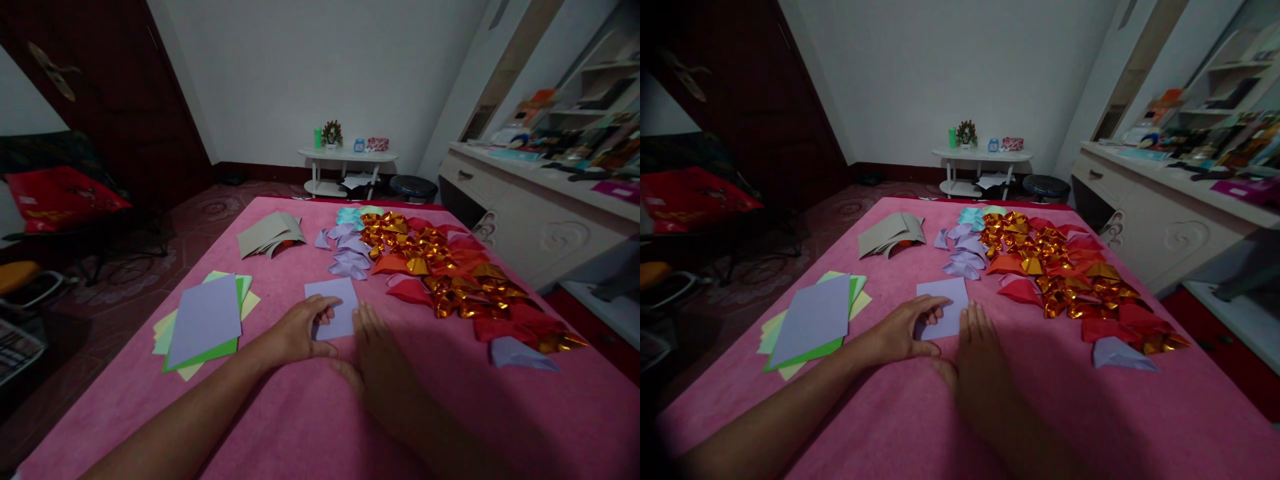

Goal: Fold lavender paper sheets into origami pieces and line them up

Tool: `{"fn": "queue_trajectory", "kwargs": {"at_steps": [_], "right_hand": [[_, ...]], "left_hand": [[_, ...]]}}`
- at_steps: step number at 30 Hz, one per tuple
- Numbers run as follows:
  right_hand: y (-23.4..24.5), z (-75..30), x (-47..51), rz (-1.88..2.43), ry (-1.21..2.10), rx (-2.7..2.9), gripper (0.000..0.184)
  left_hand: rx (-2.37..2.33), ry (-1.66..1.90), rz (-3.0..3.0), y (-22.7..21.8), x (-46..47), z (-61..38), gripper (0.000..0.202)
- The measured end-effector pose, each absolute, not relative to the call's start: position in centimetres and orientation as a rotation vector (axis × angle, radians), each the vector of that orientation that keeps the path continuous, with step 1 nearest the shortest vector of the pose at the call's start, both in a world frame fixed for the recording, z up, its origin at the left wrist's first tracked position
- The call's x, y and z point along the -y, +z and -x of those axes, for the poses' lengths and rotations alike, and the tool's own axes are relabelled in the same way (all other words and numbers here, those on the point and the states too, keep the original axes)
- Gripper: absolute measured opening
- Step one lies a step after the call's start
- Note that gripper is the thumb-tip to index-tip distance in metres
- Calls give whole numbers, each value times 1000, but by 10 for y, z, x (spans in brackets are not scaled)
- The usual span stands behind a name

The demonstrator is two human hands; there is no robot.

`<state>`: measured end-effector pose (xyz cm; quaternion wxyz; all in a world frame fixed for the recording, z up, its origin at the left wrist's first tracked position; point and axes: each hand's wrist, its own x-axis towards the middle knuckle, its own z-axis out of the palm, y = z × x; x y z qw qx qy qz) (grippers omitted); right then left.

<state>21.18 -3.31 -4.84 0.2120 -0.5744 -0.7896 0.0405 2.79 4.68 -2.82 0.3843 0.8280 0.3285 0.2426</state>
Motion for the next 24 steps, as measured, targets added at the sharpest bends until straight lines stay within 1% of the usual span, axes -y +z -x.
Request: {"fn": "queue_trajectory", "kwargs": {"at_steps": [2, 6, 7, 9, 11, 13, 15, 20, 24], "right_hand": [[-49, -221, 25, 1613, 78, 2154, 56], [-47, -227, 14, 1596, 38, 2083, 55], [-45, -227, 13, 1572, 25, 2081, 52], [-40, -225, 11, 1503, 12, 2107, 38], [-35, -222, 10, 1449, 31, 2147, 22], [-31, -218, 9, 1448, 67, 2186, 16], [-28, -214, 8, 1478, 95, 2220, 15], [-24, -214, 4, 1518, 118, 2240, 17], [-22, -220, 1, 1547, 107, 2176, 22]], "left_hand": [[-840, 627, -2238, -26, -42, -29, 64], [-838, 715, -2436, -29, -34, -33, 36], [-843, 721, -2497, -30, -33, -34, 30], [-852, 696, -2630, -32, -32, -36, 22], [-848, 666, -2751, -32, -32, -38, 22], [-852, 642, -2840, -32, -31, -40, 25], [-869, 618, -2897, -32, -30, -41, 27], [-950, 539, -2904, -29, -29, -42, 20], [-1018, 633, -2773, -27, -31, -38, 19]]}}
